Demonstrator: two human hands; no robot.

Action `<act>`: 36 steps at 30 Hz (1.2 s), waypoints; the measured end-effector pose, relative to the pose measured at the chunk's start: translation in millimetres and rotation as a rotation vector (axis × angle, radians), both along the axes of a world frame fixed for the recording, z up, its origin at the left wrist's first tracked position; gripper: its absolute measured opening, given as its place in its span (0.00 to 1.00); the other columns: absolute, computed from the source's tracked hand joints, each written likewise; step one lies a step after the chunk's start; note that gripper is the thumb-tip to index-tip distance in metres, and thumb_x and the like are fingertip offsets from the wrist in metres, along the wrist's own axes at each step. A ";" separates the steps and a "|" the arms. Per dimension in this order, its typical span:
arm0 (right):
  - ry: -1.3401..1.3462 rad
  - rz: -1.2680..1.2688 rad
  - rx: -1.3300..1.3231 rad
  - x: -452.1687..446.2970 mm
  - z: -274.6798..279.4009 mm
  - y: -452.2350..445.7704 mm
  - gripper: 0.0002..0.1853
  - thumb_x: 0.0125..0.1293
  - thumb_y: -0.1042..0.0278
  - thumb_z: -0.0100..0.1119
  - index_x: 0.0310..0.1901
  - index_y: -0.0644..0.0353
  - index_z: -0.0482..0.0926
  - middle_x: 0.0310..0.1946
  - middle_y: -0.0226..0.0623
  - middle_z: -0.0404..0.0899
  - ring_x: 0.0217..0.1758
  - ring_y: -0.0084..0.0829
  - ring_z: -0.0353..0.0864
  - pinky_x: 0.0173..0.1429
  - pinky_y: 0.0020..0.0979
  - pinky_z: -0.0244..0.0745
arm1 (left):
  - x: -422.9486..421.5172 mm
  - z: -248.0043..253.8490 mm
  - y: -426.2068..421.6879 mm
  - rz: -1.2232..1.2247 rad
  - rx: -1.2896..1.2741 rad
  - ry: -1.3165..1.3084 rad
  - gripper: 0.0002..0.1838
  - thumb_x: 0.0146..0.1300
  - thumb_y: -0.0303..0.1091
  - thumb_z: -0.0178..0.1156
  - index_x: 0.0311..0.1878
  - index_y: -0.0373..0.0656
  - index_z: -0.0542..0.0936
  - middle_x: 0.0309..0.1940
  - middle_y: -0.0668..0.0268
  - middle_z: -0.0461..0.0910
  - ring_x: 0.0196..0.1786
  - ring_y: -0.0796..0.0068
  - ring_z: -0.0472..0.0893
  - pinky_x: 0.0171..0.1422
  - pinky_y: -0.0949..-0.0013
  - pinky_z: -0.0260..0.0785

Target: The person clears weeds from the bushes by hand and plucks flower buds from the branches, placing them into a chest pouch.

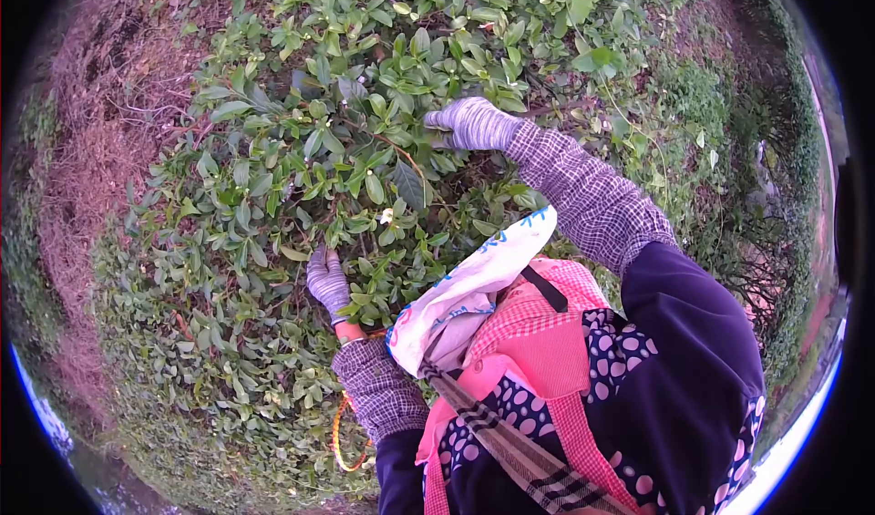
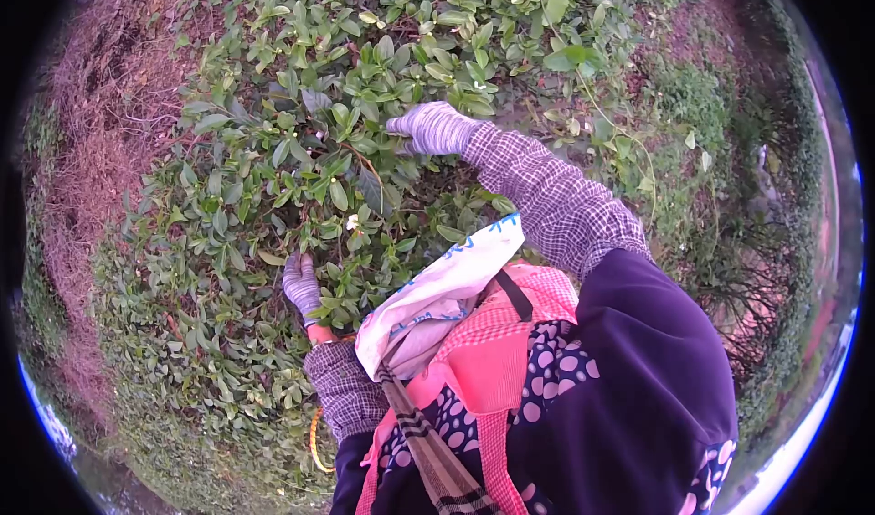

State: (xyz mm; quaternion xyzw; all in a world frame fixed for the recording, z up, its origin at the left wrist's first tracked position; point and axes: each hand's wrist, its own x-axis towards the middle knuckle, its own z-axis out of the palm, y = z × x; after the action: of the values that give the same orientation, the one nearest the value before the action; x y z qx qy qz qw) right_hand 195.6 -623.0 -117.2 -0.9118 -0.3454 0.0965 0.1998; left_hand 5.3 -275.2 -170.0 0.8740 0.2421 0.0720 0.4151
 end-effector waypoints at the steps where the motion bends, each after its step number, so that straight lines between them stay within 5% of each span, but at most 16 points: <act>1: 0.001 0.001 0.001 -5.5 0.2 0.9 0.16 0.59 0.54 0.52 0.45 0.53 0.73 0.21 0.44 0.74 0.24 0.42 0.76 0.29 0.38 0.71 | 0.3 2.4 -0.9 0.004 -0.004 0.012 0.12 0.56 0.31 0.57 0.41 0.34 0.77 0.36 0.55 0.77 0.38 0.63 0.76 0.47 0.66 0.67; 4: 0.146 -0.255 0.014 -28.1 42.9 5.4 0.19 0.61 0.49 0.47 0.36 0.57 0.76 0.18 0.45 0.73 0.25 0.44 0.76 0.31 0.40 0.71 | 1.1 5.2 -1.3 -0.015 0.085 0.046 0.11 0.56 0.31 0.57 0.40 0.34 0.77 0.36 0.55 0.77 0.39 0.63 0.76 0.47 0.66 0.67; 6: 0.049 -0.253 0.402 -48.6 84.1 8.8 0.25 0.63 0.48 0.45 0.19 0.63 0.73 0.12 0.47 0.69 0.19 0.46 0.73 0.26 0.40 0.68 | 0.6 2.1 -0.6 -0.007 0.067 0.035 0.11 0.56 0.31 0.57 0.40 0.34 0.77 0.36 0.55 0.77 0.38 0.63 0.76 0.47 0.65 0.67; 7: 0.111 -0.354 0.417 -41.8 88.1 8.5 0.26 0.63 0.48 0.44 0.18 0.63 0.73 0.11 0.47 0.68 0.18 0.46 0.71 0.24 0.39 0.66 | -1.6 3.0 1.1 -0.008 0.053 0.020 0.11 0.56 0.31 0.57 0.40 0.34 0.77 0.35 0.54 0.77 0.38 0.62 0.76 0.47 0.65 0.67; 10: 0.063 -0.569 0.370 8.8 47.1 16.1 0.18 0.63 0.54 0.46 0.39 0.62 0.74 0.20 0.48 0.75 0.27 0.45 0.76 0.33 0.41 0.71 | 0.7 -0.1 1.3 -0.009 0.062 0.025 0.12 0.56 0.31 0.57 0.40 0.34 0.77 0.35 0.54 0.77 0.38 0.61 0.76 0.46 0.65 0.67; 13: 0.300 -0.446 0.156 35.7 43.9 38.0 0.25 0.61 0.56 0.47 0.58 0.56 0.60 0.30 0.50 0.77 0.35 0.46 0.77 0.41 0.41 0.71 | -0.3 2.4 -0.9 -0.035 0.098 0.013 0.11 0.56 0.31 0.57 0.40 0.33 0.77 0.35 0.54 0.77 0.38 0.61 0.76 0.46 0.65 0.67; 17: 0.224 -0.322 0.051 21.6 27.4 53.0 0.21 0.61 0.49 0.45 0.40 0.60 0.76 0.28 0.45 0.78 0.33 0.45 0.77 0.38 0.41 0.72 | -0.3 0.9 -0.7 -0.024 0.106 0.032 0.11 0.56 0.30 0.57 0.40 0.33 0.77 0.35 0.55 0.78 0.37 0.63 0.76 0.46 0.65 0.67; 19: 0.144 -0.376 0.247 -12.1 51.6 44.6 0.24 0.62 0.47 0.41 0.31 0.61 0.77 0.17 0.45 0.74 0.23 0.43 0.76 0.30 0.40 0.71 | -0.6 -5.2 2.9 -0.007 0.033 0.028 0.11 0.56 0.30 0.57 0.40 0.33 0.77 0.36 0.55 0.77 0.38 0.65 0.76 0.47 0.66 0.67; 22: 0.077 -0.414 0.479 -67.5 80.0 20.1 0.21 0.60 0.50 0.50 0.25 0.63 0.77 0.12 0.48 0.69 0.17 0.45 0.72 0.25 0.39 0.68 | 0.1 4.8 -2.0 0.013 0.018 0.054 0.12 0.56 0.30 0.57 0.42 0.33 0.76 0.38 0.54 0.77 0.39 0.65 0.76 0.48 0.67 0.67; 24: 0.118 -0.649 0.596 -81.9 36.7 -8.6 0.19 0.60 0.53 0.51 0.26 0.64 0.76 0.13 0.49 0.70 0.18 0.46 0.73 0.24 0.39 0.67 | 2.9 3.5 -1.1 0.025 -0.064 0.065 0.13 0.56 0.30 0.57 0.43 0.32 0.76 0.39 0.54 0.76 0.41 0.65 0.76 0.50 0.67 0.66; 26: 0.103 -0.888 0.426 -88.1 9.4 -38.8 0.15 0.61 0.58 0.51 0.30 0.63 0.76 0.16 0.48 0.72 0.19 0.45 0.74 0.24 0.39 0.68 | 2.3 -0.2 1.8 0.008 0.003 0.093 0.14 0.57 0.30 0.57 0.44 0.32 0.75 0.40 0.55 0.76 0.41 0.66 0.76 0.50 0.68 0.66; 28: -0.120 -0.937 0.600 -86.9 -15.9 -59.0 0.12 0.61 0.60 0.50 0.39 0.60 0.74 0.19 0.47 0.75 0.20 0.44 0.75 0.26 0.38 0.70 | 2.7 2.9 -1.9 0.032 -0.082 0.071 0.14 0.57 0.30 0.56 0.44 0.31 0.75 0.40 0.55 0.76 0.42 0.66 0.76 0.50 0.68 0.66; 29: -0.025 -0.954 0.584 -83.6 -21.5 -68.3 0.15 0.61 0.61 0.50 0.47 0.58 0.70 0.22 0.47 0.76 0.22 0.44 0.76 0.29 0.38 0.71 | 2.1 2.9 -1.2 0.025 -0.070 0.075 0.14 0.57 0.29 0.57 0.44 0.31 0.75 0.40 0.55 0.76 0.42 0.67 0.76 0.50 0.68 0.66; 33: -0.078 -0.853 0.420 -51.7 -20.8 -69.5 0.19 0.60 0.60 0.51 0.53 0.57 0.68 0.25 0.48 0.76 0.27 0.44 0.77 0.32 0.39 0.72 | 1.5 2.0 0.1 0.019 -0.043 0.076 0.14 0.57 0.29 0.57 0.44 0.31 0.75 0.40 0.55 0.77 0.42 0.67 0.76 0.50 0.68 0.66; 36: 0.169 -0.647 0.233 -31.8 -15.7 -67.9 0.21 0.59 0.58 0.53 0.53 0.57 0.68 0.27 0.48 0.77 0.29 0.45 0.78 0.34 0.39 0.73 | 2.8 5.4 -2.4 0.025 -0.029 0.102 0.14 0.57 0.29 0.57 0.43 0.31 0.75 0.40 0.55 0.77 0.41 0.67 0.76 0.50 0.68 0.67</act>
State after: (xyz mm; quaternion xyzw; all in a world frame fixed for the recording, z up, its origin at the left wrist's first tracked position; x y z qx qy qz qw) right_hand 163.8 -690.9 -132.9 -0.9340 -0.0298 0.0633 0.3504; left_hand 8.0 -277.7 -164.5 0.8673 0.2749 0.0292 0.4139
